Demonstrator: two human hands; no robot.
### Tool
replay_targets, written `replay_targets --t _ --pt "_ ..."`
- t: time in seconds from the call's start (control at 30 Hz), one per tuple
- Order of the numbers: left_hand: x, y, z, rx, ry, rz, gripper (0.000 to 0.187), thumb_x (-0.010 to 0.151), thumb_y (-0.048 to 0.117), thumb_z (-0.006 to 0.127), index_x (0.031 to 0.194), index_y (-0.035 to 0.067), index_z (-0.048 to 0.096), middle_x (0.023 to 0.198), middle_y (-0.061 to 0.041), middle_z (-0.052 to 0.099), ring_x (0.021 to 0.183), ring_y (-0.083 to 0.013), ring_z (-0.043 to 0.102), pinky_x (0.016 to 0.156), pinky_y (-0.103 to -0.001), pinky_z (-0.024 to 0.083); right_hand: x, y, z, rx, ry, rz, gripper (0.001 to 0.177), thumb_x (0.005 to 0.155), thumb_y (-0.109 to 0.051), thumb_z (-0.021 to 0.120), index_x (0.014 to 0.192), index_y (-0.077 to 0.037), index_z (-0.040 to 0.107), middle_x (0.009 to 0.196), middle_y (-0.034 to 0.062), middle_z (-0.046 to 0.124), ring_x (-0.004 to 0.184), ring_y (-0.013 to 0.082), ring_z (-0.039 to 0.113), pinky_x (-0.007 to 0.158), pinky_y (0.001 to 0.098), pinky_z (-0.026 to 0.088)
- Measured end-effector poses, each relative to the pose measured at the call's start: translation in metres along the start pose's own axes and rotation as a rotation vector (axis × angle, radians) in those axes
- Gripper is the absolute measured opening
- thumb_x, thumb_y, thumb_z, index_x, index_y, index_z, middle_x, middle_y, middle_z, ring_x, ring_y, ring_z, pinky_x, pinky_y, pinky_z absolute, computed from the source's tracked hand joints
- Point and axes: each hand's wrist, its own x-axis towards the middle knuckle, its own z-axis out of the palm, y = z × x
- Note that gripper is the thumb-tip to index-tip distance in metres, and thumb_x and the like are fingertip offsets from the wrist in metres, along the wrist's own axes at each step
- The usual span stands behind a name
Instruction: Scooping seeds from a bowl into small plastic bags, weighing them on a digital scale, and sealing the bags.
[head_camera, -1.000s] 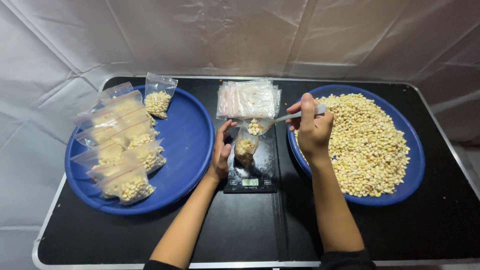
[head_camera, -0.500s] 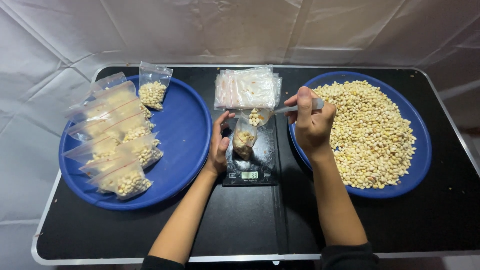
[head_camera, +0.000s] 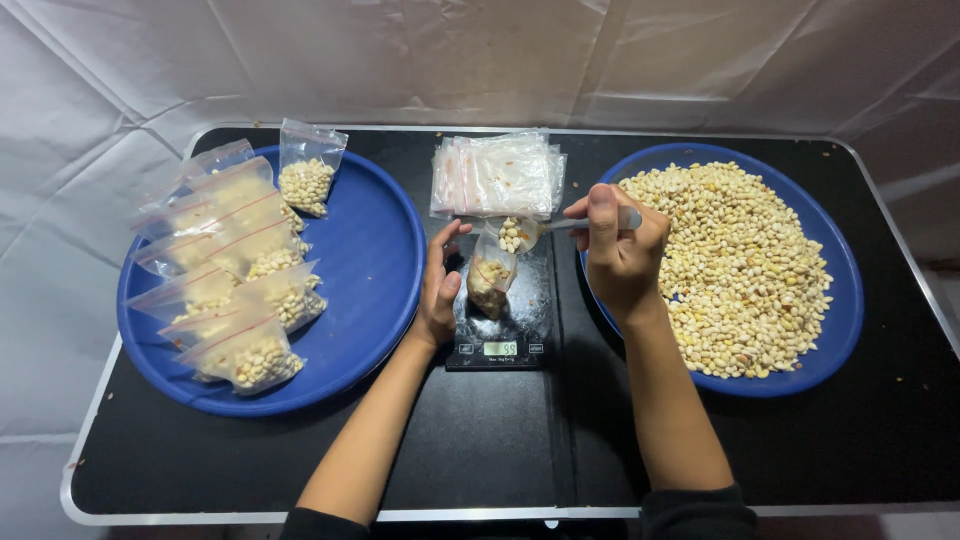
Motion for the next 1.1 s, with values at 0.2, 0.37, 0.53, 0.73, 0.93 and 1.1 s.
replay_targets --t 0.2,0.37,0.53,0.73,0.93,1.1 --pt "0.0 0.002 0.001 -0.009 0.006 -0.001 0.085 0.092 0.061 0.039 0.154 0.004 0.033 0.146 -0.022 0.047 0.141 -0.0419 0.039 0.117 -0.056 0.03 0.0 0.002 0.0 0.002 0.003 -0.022 0.053 0.112 -0.027 0.039 0.074 -0.007 0.07 0.048 0.0062 0.058 0.041 0.0187 0.057 0.05 0.0286 0.05" --pt "0.0 0.003 0.001 -0.003 0.004 0.003 0.084 0.093 0.061 0.039 0.155 0.004 0.033 0.146 -0.022 0.047 0.141 -0.0413 0.039 0.117 -0.056 0.03 0.001 -0.002 0.001 0.0 0.01 0.019 0.056 0.112 -0.03 0.038 0.073 -0.006 0.07 0.048 0.0077 0.058 0.041 0.0184 0.056 0.048 0.028 0.049" --pt "0.0 0.001 0.001 -0.004 -0.002 0.001 0.084 0.093 0.06 0.038 0.155 0.005 0.032 0.147 -0.022 0.046 0.142 -0.0417 0.038 0.117 -0.055 0.03 0.0 0.0 0.004 0.028 0.053 0.141 0.054 0.111 -0.03 0.042 0.073 -0.005 0.07 0.047 0.0079 0.056 0.041 0.0172 0.056 0.047 0.0275 0.048" --pt "0.0 0.0 0.0 -0.016 -0.005 0.002 0.086 0.093 0.062 0.04 0.155 0.004 0.031 0.147 -0.022 0.046 0.142 -0.0416 0.037 0.118 -0.056 0.028 0.011 0.007 -0.007 0.191 0.214 0.445 0.052 0.11 -0.033 0.042 0.075 -0.003 0.068 0.054 0.007 0.059 0.046 0.0098 0.055 0.047 0.0202 0.047" --pt "0.0 0.001 0.0 -0.015 -0.017 -0.002 0.085 0.093 0.062 0.038 0.156 0.006 0.031 0.148 -0.02 0.046 0.143 -0.0381 0.037 0.119 -0.053 0.028 0.02 0.026 -0.05 0.198 0.426 0.5 0.055 0.109 -0.04 0.048 0.074 -0.002 0.067 0.062 0.0094 0.063 0.049 0.0107 0.062 0.039 0.0172 0.05" --pt "0.0 0.013 0.004 0.001 0.03 0.004 0.085 0.095 0.069 0.035 0.15 0.004 0.037 0.148 -0.016 0.048 0.14 -0.0288 0.045 0.116 -0.045 0.035 0.015 0.055 -0.109 -0.133 0.28 0.569 0.047 0.116 -0.044 0.047 0.088 -0.009 0.064 0.082 0.0055 0.071 0.059 0.008 0.065 0.048 0.0169 0.047"
